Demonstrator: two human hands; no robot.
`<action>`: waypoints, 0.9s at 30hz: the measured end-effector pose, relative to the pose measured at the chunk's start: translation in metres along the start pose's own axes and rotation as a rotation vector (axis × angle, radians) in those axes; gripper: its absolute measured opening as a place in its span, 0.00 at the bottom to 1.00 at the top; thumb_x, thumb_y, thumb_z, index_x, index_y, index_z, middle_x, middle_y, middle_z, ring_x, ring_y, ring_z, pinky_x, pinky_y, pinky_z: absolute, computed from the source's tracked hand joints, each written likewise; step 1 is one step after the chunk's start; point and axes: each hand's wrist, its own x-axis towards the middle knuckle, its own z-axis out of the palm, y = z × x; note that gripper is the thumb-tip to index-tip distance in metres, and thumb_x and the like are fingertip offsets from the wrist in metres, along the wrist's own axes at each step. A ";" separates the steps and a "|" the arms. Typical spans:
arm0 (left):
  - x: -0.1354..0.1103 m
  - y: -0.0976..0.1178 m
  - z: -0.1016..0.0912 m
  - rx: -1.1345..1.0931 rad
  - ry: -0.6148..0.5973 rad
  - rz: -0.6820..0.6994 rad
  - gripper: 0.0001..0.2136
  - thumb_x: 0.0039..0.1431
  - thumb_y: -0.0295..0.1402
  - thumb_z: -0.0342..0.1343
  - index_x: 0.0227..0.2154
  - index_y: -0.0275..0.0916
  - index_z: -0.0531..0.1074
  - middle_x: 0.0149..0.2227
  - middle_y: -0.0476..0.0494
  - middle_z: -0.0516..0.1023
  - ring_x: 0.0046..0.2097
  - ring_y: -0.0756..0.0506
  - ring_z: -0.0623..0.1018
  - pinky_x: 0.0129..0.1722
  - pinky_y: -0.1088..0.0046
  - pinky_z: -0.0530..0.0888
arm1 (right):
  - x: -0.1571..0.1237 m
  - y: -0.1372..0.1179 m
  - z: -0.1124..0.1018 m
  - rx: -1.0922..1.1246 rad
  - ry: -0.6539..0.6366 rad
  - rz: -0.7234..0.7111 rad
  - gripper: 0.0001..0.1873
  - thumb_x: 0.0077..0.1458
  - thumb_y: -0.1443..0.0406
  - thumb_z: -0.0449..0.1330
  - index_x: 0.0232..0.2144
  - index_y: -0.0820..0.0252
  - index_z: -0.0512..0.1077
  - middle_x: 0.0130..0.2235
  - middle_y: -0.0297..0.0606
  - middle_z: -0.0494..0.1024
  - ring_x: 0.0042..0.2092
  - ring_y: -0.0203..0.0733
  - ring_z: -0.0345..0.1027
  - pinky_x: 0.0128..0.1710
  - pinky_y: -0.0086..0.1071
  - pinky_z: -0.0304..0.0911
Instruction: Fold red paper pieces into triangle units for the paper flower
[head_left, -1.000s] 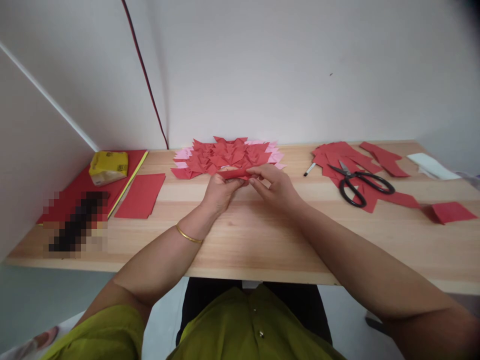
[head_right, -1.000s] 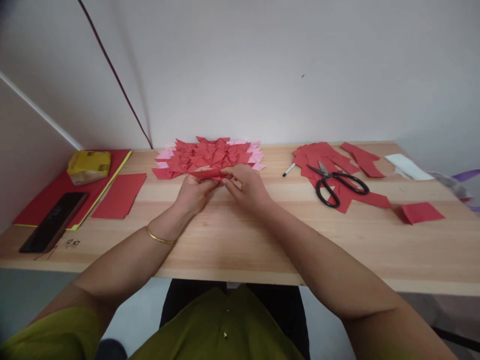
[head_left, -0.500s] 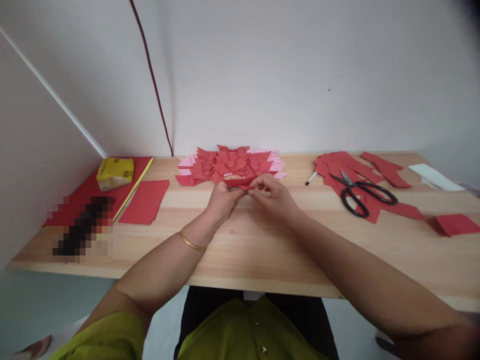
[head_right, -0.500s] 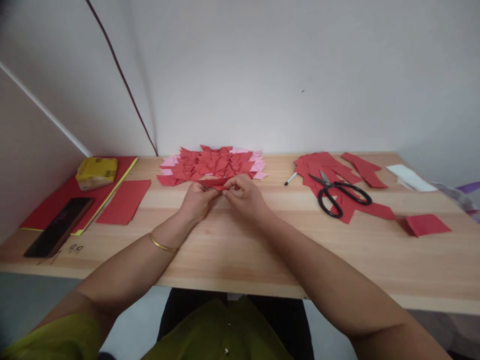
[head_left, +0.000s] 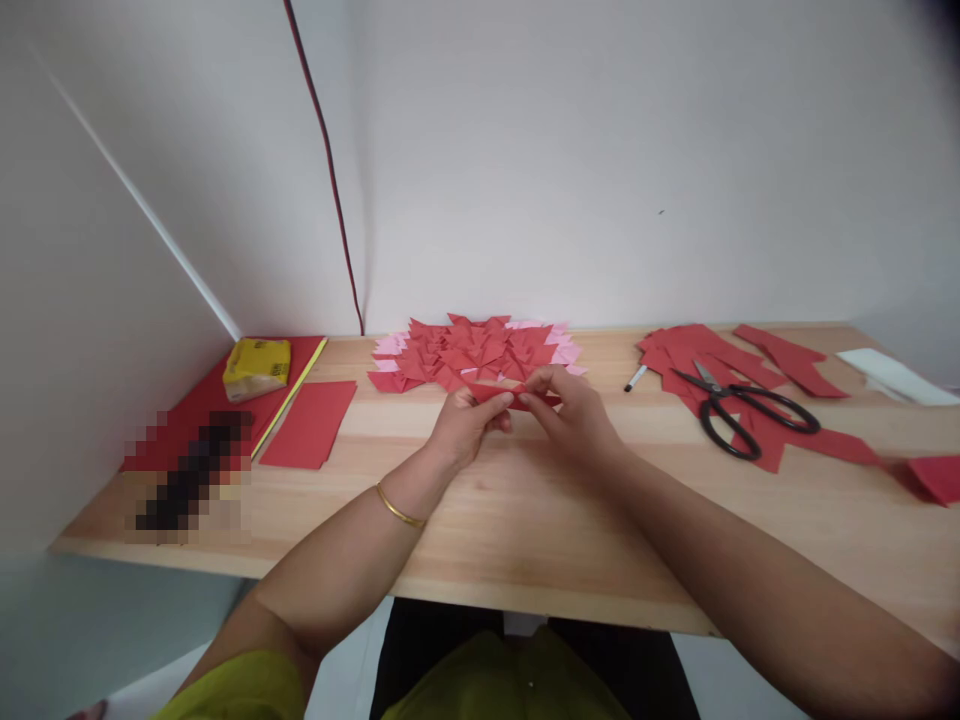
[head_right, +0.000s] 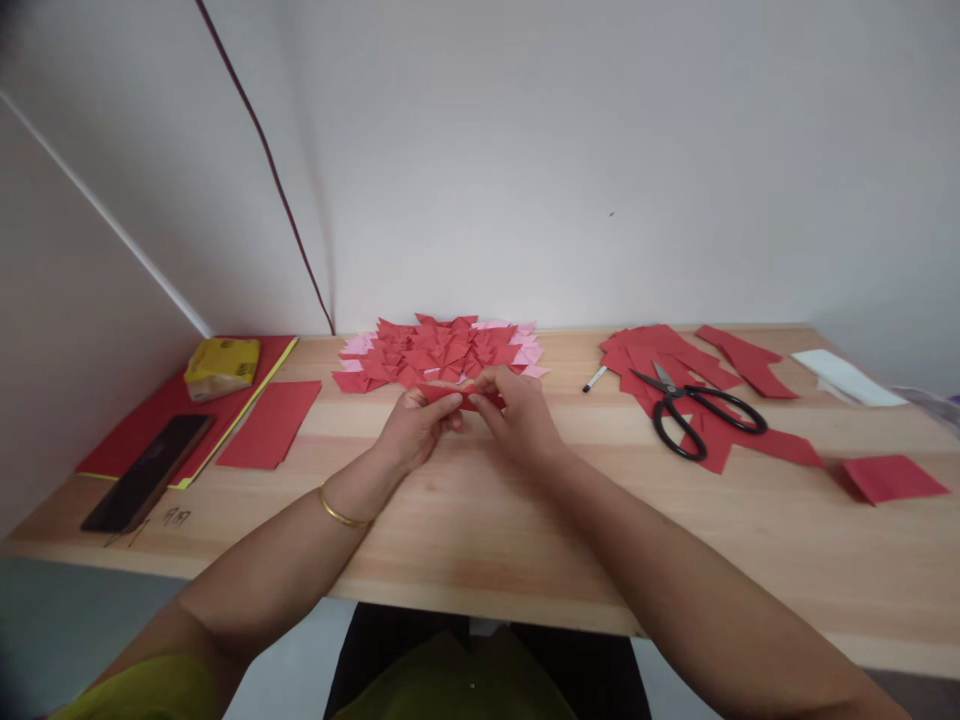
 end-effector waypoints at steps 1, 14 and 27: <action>0.000 0.000 0.000 -0.005 0.002 0.008 0.10 0.43 0.33 0.67 0.29 0.34 0.78 0.27 0.45 0.78 0.21 0.55 0.69 0.23 0.77 0.67 | 0.000 0.000 -0.001 -0.013 -0.013 -0.014 0.04 0.56 0.64 0.57 0.31 0.57 0.70 0.30 0.37 0.76 0.32 0.41 0.69 0.34 0.34 0.63; 0.001 0.000 -0.002 0.122 -0.004 0.103 0.08 0.44 0.33 0.65 0.29 0.36 0.78 0.28 0.45 0.79 0.24 0.54 0.71 0.26 0.76 0.69 | 0.000 0.004 -0.002 0.024 -0.084 -0.038 0.06 0.56 0.65 0.56 0.33 0.57 0.73 0.32 0.38 0.76 0.33 0.40 0.69 0.32 0.32 0.64; 0.001 0.003 -0.001 0.189 -0.003 0.114 0.09 0.43 0.31 0.65 0.30 0.37 0.77 0.33 0.45 0.79 0.31 0.50 0.75 0.27 0.76 0.69 | 0.000 0.005 -0.003 0.018 -0.154 0.020 0.08 0.57 0.64 0.54 0.30 0.59 0.71 0.29 0.36 0.75 0.31 0.38 0.67 0.31 0.29 0.60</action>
